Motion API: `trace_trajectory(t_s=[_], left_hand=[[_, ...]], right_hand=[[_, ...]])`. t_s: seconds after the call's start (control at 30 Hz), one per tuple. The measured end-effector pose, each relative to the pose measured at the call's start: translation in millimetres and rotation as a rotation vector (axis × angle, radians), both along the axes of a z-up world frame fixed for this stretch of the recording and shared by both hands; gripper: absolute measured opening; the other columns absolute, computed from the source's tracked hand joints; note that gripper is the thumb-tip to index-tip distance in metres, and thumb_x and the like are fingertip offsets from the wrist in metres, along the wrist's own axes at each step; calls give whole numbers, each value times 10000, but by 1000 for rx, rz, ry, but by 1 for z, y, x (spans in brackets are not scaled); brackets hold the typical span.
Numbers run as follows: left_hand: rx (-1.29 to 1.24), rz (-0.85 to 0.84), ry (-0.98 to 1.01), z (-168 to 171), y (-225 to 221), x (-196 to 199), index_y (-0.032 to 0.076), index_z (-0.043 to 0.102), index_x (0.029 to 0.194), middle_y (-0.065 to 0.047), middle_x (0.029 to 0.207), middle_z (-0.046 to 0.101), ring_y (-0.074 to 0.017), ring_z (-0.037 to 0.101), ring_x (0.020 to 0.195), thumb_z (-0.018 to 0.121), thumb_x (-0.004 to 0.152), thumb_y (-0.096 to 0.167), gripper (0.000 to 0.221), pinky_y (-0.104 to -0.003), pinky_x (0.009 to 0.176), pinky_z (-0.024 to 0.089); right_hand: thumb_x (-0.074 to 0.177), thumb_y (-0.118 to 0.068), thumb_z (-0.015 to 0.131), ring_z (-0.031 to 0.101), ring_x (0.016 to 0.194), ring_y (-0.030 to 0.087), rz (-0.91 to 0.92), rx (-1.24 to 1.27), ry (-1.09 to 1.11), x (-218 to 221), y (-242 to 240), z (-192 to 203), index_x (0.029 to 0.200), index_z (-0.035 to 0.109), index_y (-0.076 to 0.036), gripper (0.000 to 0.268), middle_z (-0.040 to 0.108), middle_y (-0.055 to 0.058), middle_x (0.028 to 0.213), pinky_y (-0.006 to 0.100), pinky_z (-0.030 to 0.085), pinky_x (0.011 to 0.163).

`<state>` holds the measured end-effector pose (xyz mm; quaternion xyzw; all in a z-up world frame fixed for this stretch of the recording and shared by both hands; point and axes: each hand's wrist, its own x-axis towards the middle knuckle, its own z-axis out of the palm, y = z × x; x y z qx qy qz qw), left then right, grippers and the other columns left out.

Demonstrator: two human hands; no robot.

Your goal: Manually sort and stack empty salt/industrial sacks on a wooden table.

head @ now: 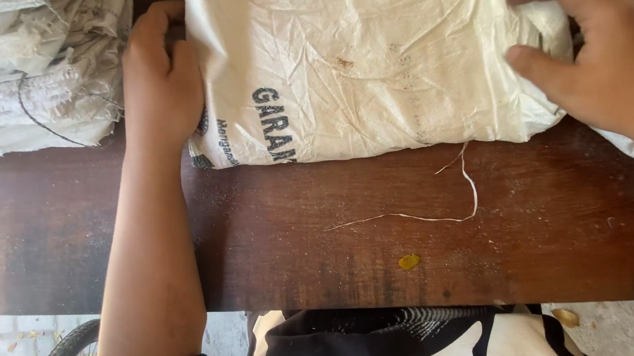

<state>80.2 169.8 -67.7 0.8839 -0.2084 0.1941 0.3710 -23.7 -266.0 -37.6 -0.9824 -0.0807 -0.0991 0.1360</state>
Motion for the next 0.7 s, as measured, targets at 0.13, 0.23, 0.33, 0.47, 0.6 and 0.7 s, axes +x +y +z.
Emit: trace_trajectory(t_s=[0.13,0.23,0.33,0.47,0.6,0.7], left_hand=[[-8,75,-67,8,-4,-3,-26,666,1225,-207,1215,691,-379,681,1124,514,1053,40,238,-469,1003,547],[15,103,-24,17,-15,-8,-48,658,1175,-223,1158,669,-395,661,1068,607,1107,222,283,-481,924,520],[69,98,-90,18,-14,-10,-55,658,1200,-243,1188,649,-419,639,1092,729,1093,281,359,-479,931,504],[44,142,36,29,-21,-17,-28,649,1211,-211,1114,685,-390,675,1004,737,938,252,402,-469,878,540],[91,177,94,18,-18,-10,-33,617,1310,-271,1162,687,-424,676,1046,736,940,293,507,-498,883,547],[139,281,232,14,-18,-8,-42,546,1394,-316,1282,630,-431,641,1154,713,928,457,703,-492,922,522]], right_hand=[[909,-358,842,704,970,359,68,-124,-124,3,9,9,1394,616,-33,626,643,266,1235,465,600,803],[884,-372,833,709,779,336,-149,-89,140,4,18,26,1463,540,-50,724,688,280,993,453,591,719],[927,-250,759,720,658,310,-276,34,333,8,4,16,1548,461,-45,719,711,236,812,428,587,643],[956,-105,669,702,671,334,-252,93,288,6,11,22,1551,373,11,675,695,250,852,441,564,604],[1038,-138,607,707,772,416,-414,155,479,6,25,42,1654,177,-119,752,684,356,962,503,577,720],[996,-283,636,745,950,396,-391,342,494,11,16,31,1632,131,-297,813,645,347,1192,492,597,890]])
